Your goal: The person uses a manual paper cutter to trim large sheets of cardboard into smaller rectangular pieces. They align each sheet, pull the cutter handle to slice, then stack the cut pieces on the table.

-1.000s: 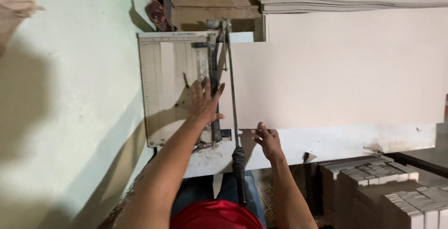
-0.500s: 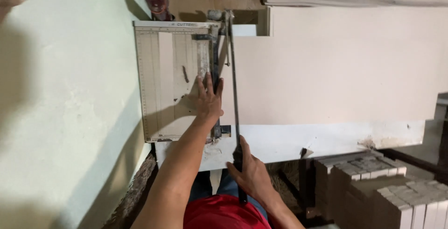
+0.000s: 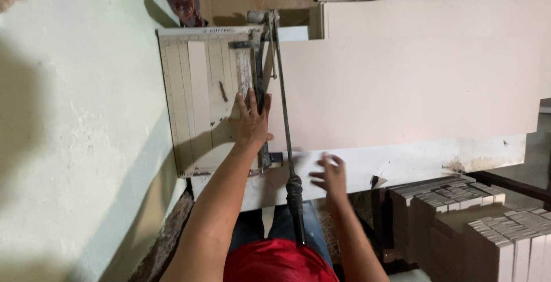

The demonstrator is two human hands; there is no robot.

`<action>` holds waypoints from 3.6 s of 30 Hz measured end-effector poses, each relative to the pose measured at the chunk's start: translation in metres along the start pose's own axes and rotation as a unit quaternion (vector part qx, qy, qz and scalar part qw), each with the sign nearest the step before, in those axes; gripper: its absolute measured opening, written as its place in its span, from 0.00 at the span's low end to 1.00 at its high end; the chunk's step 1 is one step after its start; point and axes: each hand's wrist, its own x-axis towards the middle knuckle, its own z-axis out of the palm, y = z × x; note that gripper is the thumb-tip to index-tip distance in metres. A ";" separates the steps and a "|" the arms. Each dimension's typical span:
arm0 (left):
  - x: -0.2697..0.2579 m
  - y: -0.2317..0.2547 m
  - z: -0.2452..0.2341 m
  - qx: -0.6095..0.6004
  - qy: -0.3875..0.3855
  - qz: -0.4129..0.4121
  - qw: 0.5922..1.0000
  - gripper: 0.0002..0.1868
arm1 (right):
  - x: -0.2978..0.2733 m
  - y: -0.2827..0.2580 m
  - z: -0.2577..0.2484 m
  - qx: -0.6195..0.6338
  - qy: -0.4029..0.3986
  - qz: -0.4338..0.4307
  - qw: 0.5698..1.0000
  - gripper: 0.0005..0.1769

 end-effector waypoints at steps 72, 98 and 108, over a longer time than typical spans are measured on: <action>-0.005 0.013 0.021 -0.043 0.016 0.007 0.999 0.62 | -0.079 0.003 0.033 -0.324 -0.088 -0.128 0.933 0.47; -0.055 -0.037 -0.044 -0.024 0.007 0.076 0.997 0.34 | 0.099 0.054 -0.029 0.247 -0.046 -0.035 0.967 0.18; -0.016 0.028 -0.016 0.155 0.001 -0.059 0.986 0.65 | 0.039 -0.008 -0.016 -0.182 -0.062 0.021 0.981 0.35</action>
